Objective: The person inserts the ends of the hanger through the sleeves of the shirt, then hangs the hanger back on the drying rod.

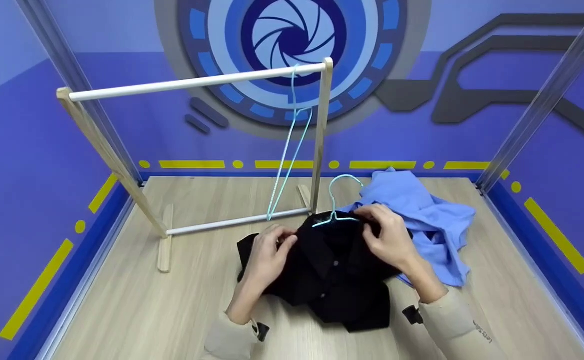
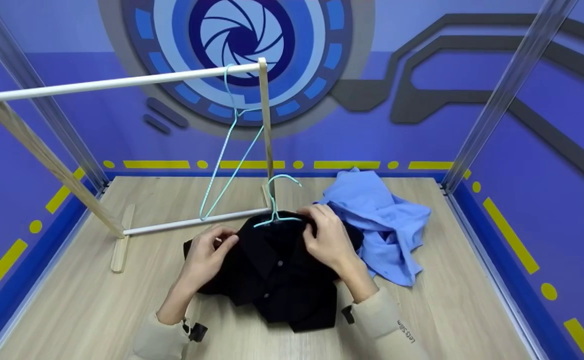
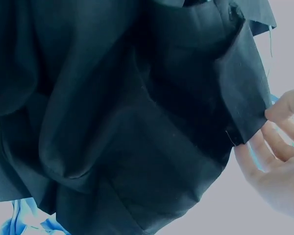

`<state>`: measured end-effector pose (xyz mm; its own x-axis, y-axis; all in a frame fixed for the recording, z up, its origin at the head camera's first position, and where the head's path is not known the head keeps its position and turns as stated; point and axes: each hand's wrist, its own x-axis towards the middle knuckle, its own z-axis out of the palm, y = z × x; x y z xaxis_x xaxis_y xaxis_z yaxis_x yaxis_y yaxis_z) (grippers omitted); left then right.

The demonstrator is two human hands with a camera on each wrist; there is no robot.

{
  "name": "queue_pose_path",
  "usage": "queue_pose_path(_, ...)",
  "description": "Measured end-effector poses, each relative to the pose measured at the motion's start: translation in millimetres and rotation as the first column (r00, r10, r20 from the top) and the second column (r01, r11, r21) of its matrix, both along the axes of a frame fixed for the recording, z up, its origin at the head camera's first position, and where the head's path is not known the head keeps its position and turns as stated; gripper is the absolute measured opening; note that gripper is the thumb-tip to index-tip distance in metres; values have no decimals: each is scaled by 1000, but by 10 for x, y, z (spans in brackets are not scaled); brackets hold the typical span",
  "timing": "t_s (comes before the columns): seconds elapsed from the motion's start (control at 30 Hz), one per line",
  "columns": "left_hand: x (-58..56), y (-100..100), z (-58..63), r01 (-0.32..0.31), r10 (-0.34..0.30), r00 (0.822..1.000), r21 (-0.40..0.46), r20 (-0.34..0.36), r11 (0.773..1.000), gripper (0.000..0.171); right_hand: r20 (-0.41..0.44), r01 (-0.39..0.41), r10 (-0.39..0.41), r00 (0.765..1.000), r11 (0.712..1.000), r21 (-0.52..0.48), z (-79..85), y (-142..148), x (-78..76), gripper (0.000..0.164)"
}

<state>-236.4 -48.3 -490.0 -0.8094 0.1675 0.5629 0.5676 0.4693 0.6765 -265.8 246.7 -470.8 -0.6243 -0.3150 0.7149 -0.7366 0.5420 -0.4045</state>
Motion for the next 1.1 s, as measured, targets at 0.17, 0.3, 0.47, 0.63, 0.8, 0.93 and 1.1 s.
queue_pose_path(0.17,-4,-18,-16,-8,8,1000,14,4,1000,8,46,23,-26,999,998,64,-5,41,-1,35)
queue_pose_path(0.3,-10,-28,-34,-6,5,1000,24,6,1000,7,70,40,-46,996,996,85,-23,54,-4,34)
queue_pose_path(0.47,-22,-29,-55,5,-5,1000,27,29,1000,7,100,77,-85,991,993,85,-48,51,0,31)
queue_pose_path(0.63,-32,-41,-78,42,-46,996,54,77,998,8,79,103,-110,991,991,85,-69,50,-2,25)
queue_pose_path(0.8,-31,-81,-72,56,-61,988,38,141,998,10,35,106,-110,993,989,100,-83,52,-11,22)
queue_pose_path(0.93,-28,-129,-64,58,-56,980,-6,193,998,12,17,113,-115,993,988,108,-86,57,-17,22)
queue_pose_path(1.1,-30,-198,-95,105,-90,969,-51,230,993,22,18,111,-114,993,988,104,-91,67,-33,21)
